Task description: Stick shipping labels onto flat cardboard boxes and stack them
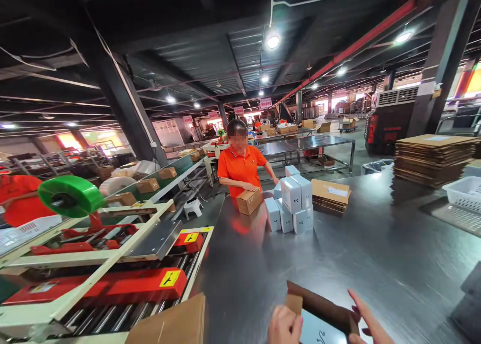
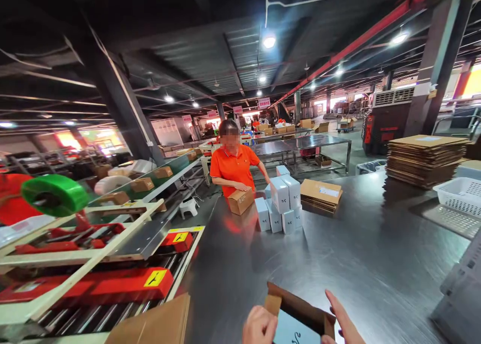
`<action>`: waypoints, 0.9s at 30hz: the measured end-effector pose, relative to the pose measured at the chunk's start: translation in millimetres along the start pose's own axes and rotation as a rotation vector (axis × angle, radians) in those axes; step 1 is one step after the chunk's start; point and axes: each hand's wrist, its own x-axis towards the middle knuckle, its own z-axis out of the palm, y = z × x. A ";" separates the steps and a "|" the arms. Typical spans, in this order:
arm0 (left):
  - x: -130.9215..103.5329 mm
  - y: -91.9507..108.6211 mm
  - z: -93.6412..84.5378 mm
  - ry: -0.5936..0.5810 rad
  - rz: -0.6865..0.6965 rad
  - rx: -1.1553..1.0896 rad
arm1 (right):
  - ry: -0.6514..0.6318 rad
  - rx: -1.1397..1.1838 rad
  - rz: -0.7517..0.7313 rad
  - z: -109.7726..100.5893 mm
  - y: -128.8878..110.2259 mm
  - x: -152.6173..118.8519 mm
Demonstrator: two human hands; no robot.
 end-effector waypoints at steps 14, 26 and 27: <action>42.3 32.8 -49.4 -0.469 -0.107 0.388 | -0.395 -0.041 0.239 -38.1 -73.9 -5.9; -7.0 -75.1 -173.4 0.154 -0.271 0.147 | -0.345 -0.154 0.165 78.8 -83.2 41.5; -23.0 -99.8 -200.8 0.297 -0.318 0.235 | -0.332 -0.134 0.129 90.6 -81.5 57.3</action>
